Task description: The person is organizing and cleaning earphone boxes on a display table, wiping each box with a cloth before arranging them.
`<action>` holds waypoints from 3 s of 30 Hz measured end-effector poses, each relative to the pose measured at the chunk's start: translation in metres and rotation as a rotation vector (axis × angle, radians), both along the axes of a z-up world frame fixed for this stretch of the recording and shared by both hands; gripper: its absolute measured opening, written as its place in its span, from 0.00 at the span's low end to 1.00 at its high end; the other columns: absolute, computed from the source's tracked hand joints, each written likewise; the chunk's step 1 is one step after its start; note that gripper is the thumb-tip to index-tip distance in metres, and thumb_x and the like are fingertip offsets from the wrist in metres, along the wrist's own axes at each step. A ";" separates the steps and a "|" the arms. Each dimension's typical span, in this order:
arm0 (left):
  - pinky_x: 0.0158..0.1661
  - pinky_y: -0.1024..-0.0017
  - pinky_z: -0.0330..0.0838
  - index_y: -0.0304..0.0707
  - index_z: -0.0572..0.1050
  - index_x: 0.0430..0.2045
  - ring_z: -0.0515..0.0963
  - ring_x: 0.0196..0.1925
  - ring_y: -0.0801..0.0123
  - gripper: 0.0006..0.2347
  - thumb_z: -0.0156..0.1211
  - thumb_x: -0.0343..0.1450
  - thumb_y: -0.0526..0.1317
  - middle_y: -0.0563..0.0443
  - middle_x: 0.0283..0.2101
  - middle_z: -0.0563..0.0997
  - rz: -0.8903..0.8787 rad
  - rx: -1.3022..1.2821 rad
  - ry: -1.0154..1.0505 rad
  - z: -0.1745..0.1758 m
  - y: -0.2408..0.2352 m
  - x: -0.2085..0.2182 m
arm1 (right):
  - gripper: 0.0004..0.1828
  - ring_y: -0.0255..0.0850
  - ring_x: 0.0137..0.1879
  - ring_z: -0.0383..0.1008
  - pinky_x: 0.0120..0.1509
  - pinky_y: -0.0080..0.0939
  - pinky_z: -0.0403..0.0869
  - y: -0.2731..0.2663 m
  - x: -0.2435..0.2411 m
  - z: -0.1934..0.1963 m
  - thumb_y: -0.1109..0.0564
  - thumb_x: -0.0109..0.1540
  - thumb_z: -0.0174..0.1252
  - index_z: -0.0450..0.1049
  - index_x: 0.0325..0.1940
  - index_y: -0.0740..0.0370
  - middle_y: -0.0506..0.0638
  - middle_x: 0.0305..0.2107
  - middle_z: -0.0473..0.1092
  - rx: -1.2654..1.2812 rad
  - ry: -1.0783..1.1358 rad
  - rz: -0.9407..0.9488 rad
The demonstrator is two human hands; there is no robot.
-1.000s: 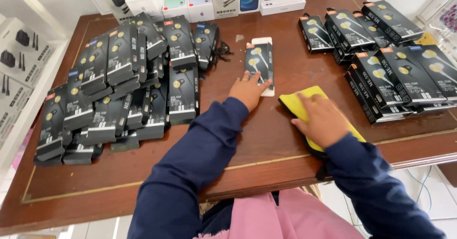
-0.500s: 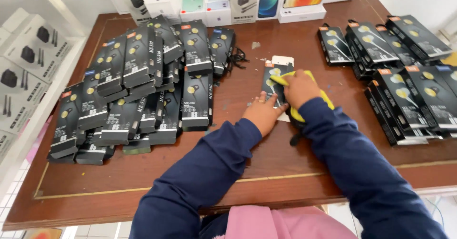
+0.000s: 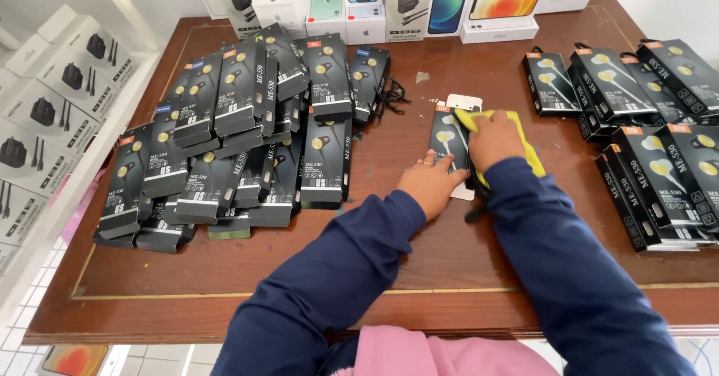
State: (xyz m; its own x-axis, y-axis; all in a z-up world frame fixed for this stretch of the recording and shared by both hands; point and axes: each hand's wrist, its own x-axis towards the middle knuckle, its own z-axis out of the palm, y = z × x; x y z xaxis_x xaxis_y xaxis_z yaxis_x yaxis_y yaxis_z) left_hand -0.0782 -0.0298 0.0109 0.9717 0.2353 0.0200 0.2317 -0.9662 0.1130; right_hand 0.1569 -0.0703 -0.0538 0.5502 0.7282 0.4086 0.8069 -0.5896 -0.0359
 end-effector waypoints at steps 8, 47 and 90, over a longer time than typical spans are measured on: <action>0.54 0.53 0.77 0.50 0.72 0.53 0.74 0.65 0.43 0.13 0.53 0.75 0.34 0.49 0.61 0.76 0.033 0.116 -0.224 -0.031 0.010 0.017 | 0.24 0.67 0.53 0.78 0.61 0.59 0.77 -0.098 -0.090 0.040 0.49 0.61 0.55 0.75 0.62 0.50 0.58 0.48 0.67 -0.221 0.242 0.109; 0.61 0.46 0.68 0.47 0.64 0.67 0.60 0.73 0.33 0.22 0.52 0.75 0.40 0.47 0.70 0.65 0.015 0.076 -0.008 -0.017 -0.003 -0.005 | 0.25 0.60 0.56 0.76 0.60 0.58 0.76 -0.088 -0.083 0.055 0.52 0.58 0.61 0.76 0.60 0.56 0.61 0.48 0.74 0.140 0.274 0.269; 0.56 0.50 0.74 0.56 0.67 0.67 0.73 0.65 0.41 0.22 0.44 0.76 0.51 0.58 0.73 0.64 0.023 -0.084 -0.160 0.010 0.019 -0.018 | 0.18 0.60 0.52 0.77 0.54 0.58 0.77 -0.152 -0.176 0.129 0.58 0.57 0.61 0.80 0.52 0.53 0.52 0.53 0.78 -0.200 0.472 0.962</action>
State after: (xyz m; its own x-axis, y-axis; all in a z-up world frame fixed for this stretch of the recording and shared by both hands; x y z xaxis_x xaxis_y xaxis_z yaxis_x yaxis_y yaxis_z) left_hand -0.0965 -0.0111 0.0209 0.9520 0.2650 0.1532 0.2264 -0.9464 0.2303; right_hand -0.0194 -0.2220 0.0748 -0.2153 0.9675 0.1324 0.8633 0.2520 -0.4372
